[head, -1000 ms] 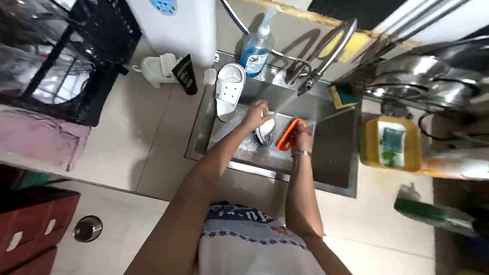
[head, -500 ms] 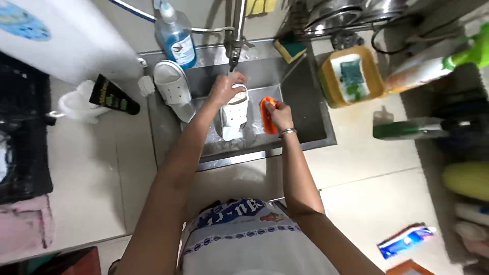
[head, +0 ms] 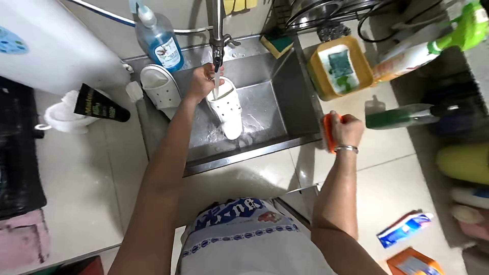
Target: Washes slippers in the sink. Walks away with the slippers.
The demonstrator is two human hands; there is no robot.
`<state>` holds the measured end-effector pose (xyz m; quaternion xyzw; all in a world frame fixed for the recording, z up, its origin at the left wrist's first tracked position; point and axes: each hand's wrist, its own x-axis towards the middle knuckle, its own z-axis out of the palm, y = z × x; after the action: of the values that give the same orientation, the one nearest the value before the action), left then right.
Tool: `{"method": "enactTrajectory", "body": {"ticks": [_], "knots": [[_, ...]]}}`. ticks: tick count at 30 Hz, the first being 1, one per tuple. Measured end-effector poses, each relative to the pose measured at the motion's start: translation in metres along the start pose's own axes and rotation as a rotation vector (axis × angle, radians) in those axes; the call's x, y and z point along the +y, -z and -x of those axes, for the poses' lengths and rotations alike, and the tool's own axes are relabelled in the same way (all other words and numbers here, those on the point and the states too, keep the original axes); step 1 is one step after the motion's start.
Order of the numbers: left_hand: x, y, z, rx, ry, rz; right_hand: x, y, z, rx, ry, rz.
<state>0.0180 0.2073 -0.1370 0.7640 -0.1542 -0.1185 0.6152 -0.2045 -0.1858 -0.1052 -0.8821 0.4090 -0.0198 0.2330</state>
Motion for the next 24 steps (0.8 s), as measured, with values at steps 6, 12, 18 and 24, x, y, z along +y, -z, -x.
{"method": "enactTrajectory", "body": {"ticks": [6, 12, 18, 24], "knots": [[0.02, -0.008, 0.011, -0.316, 0.017, -0.768, 0.014, 0.013, -0.007, 0.056, 0.036, -0.172], [0.032, 0.005, 0.006, -0.306, 0.062, -0.964, -0.047, 0.047, -0.068, 0.176, 0.284, -0.411], [0.045, 0.032, -0.013, -0.247, 0.133, -0.934, -0.098, 0.036, -0.14, 0.096, 0.249, -0.067], [0.013, 0.08, -0.034, -0.208, 0.024, -0.981, -0.131, 0.03, -0.11, 0.168, 0.285, -0.11]]}}
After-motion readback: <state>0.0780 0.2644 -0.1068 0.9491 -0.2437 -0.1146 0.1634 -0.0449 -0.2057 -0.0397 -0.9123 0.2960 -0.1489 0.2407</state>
